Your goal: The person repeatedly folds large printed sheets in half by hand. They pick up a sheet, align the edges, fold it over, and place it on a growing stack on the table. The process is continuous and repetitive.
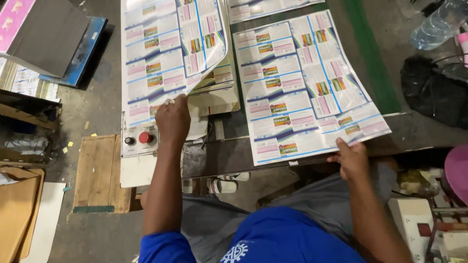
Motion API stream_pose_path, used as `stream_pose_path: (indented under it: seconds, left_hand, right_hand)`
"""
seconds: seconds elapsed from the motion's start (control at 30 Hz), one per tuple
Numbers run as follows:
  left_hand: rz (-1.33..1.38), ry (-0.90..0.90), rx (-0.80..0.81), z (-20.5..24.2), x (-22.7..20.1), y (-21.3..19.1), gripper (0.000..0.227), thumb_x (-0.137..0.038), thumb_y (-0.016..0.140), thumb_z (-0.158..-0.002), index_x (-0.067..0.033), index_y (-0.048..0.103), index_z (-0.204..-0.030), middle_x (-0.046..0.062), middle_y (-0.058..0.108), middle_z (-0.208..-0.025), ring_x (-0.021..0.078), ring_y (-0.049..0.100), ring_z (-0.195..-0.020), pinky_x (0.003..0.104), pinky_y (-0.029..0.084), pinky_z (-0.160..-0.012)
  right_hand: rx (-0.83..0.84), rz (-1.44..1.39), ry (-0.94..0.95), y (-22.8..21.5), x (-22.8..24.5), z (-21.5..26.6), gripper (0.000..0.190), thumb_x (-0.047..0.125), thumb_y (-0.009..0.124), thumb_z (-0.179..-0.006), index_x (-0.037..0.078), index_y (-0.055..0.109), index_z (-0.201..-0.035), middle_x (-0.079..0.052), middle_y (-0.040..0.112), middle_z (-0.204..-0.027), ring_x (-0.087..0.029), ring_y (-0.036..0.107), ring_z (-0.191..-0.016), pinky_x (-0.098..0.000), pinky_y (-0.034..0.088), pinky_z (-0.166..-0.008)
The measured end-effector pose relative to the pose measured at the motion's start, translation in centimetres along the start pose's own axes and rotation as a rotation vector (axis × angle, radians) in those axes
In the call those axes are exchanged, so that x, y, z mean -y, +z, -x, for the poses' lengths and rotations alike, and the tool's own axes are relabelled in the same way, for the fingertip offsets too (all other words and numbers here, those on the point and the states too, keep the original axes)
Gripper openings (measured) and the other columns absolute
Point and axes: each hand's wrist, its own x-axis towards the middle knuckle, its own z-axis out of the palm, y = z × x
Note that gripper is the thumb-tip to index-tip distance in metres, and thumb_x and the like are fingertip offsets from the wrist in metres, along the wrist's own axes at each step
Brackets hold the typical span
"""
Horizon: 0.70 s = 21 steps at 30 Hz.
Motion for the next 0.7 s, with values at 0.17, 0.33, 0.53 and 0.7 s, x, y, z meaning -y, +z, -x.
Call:
stream_pose_path:
  seconds: [0.17,0.33,0.53,0.7]
  left_hand:
    - [0.023,-0.079,0.03,1.7,-3.2,-2.0,0.007,-0.013,0.067,-0.105,-0.0083,0.071,-0.102,0.01,0.063,-0.059,0.0238,0.062,-0.051,0.038,0.044,-0.042]
    - [0.126,-0.022,-0.133,3.3,-5.9,-3.9,0.007,-0.011,0.068,-0.097,-0.0106,0.072,-0.103,0.012,0.066,-0.068,0.0318,0.067,-0.066,0.044,0.05,-0.054]
    - [0.368,0.029,-0.216,5.3,-7.9,-4.8,0.023,-0.005,0.07,-0.096,-0.0058,0.069,-0.119,0.018,0.076,-0.107,0.0348,0.072,-0.083,0.043,0.058,-0.071]
    - [0.56,0.149,-0.229,5.5,-13.3,-4.2,0.027,-0.004,0.073,-0.092,-0.0024,0.069,-0.119,0.018,0.073,-0.114,0.0356,0.074,-0.101,0.043,0.059,-0.087]
  right_hand:
    - [0.03,0.074,0.006,3.9,0.5,-5.1,0.026,0.012,0.06,-0.102,0.002,0.061,-0.126,-0.006,0.072,-0.105,-0.015,0.069,-0.078,-0.0317,0.056,-0.051]
    - [0.097,0.107,-0.026,7.3,2.0,-11.9,0.025,0.015,0.06,-0.105,0.002,0.061,-0.126,-0.01,0.071,-0.104,-0.018,0.069,-0.076,-0.0317,0.054,-0.052]
    - [0.114,0.071,0.035,8.7,3.7,-9.3,0.045,0.02,0.057,-0.102,0.012,0.045,-0.145,-0.011,0.073,-0.11,-0.02,0.073,-0.083,-0.0295,0.053,-0.053]
    - [0.349,0.067,0.12,11.3,2.6,-2.6,0.056,0.023,0.06,-0.098,0.008,0.047,-0.15,-0.013,0.076,-0.114,-0.022,0.074,-0.086,-0.0291,0.055,-0.057]
